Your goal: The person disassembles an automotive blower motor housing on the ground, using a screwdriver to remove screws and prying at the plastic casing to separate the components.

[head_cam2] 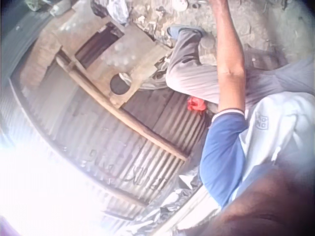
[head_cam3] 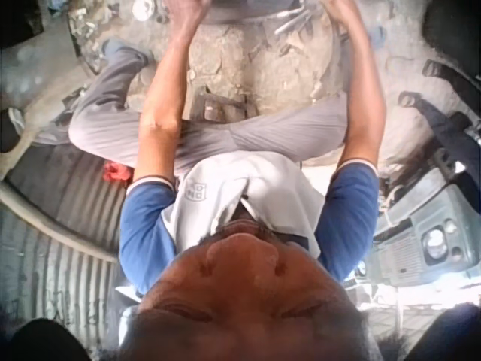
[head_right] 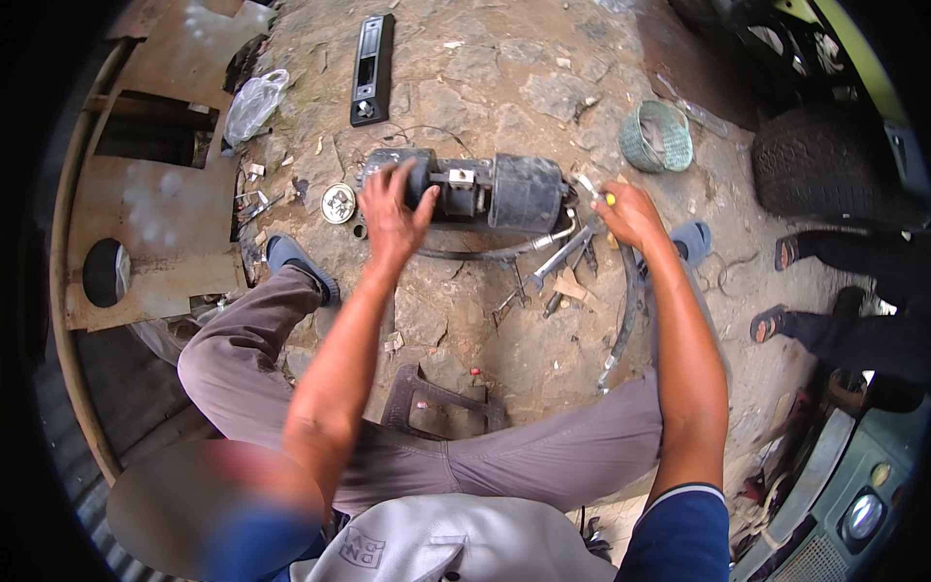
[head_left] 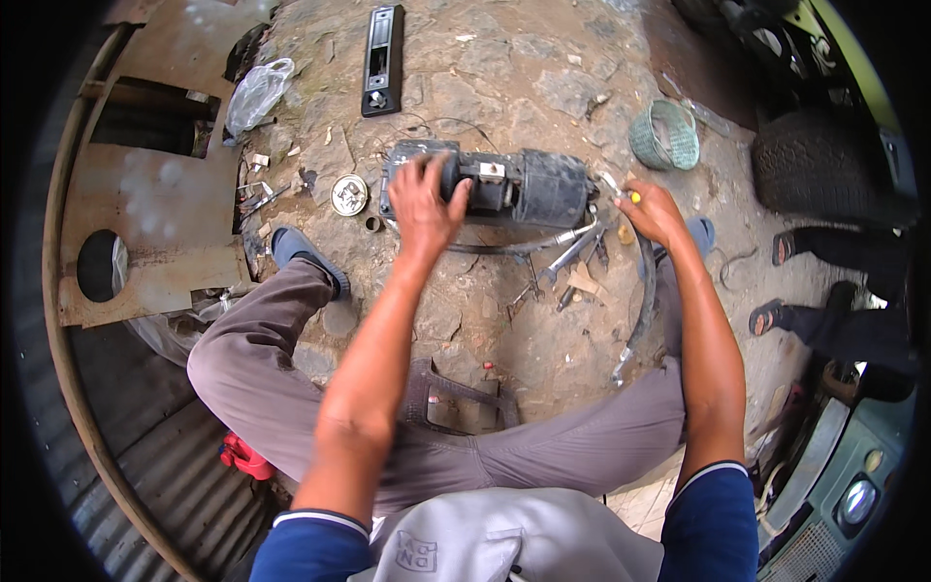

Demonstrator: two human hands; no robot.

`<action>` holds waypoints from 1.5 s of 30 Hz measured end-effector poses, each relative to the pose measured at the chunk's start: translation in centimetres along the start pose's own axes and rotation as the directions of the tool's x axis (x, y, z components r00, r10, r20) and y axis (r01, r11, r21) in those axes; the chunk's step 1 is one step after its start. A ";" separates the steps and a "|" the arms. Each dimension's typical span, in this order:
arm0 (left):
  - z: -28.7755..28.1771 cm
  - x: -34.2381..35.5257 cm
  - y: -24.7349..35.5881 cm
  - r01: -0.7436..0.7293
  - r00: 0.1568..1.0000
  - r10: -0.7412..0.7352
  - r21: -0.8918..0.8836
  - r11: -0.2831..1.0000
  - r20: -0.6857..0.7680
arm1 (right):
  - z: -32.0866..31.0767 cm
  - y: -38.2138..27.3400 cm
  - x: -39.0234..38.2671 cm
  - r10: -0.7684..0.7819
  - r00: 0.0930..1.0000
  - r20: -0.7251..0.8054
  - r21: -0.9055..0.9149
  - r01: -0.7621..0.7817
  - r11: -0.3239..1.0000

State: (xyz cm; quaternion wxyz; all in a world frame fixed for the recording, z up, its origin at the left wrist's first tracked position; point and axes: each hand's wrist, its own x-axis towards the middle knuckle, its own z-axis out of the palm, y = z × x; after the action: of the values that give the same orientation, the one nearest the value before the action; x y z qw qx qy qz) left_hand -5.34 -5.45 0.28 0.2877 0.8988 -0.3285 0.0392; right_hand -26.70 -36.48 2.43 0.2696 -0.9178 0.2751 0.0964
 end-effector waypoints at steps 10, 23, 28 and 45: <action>-1.4 5.1 -5.2 -0.357 0.849 0.194 0.263 0.896 0.492 | 0.9 0.1 0.9 0.004 0.993 -0.117 -0.026 -0.007 1.000; -2.1 4.0 -4.7 -0.300 0.851 0.126 0.277 0.913 0.509 | 1.1 -0.9 -0.1 0.060 0.993 -0.098 -0.003 -0.060 0.998; -1.8 4.5 -5.8 -0.359 0.822 0.185 0.237 0.903 0.539 | 0.4 -0.8 -0.7 0.015 0.960 -0.279 0.047 -0.002 0.999; -1.3 7.4 -7.0 -0.354 0.814 0.212 0.173 0.919 0.540 | -6.3 -21.4 -4.5 -0.117 0.842 -0.526 0.460 0.397 0.794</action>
State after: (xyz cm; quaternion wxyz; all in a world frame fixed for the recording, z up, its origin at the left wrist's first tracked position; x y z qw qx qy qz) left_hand 4.89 -4.57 -0.14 0.0579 0.8471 -0.5157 -0.1141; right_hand -18.31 -22.87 18.63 0.4581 -0.8245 0.2165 -0.2520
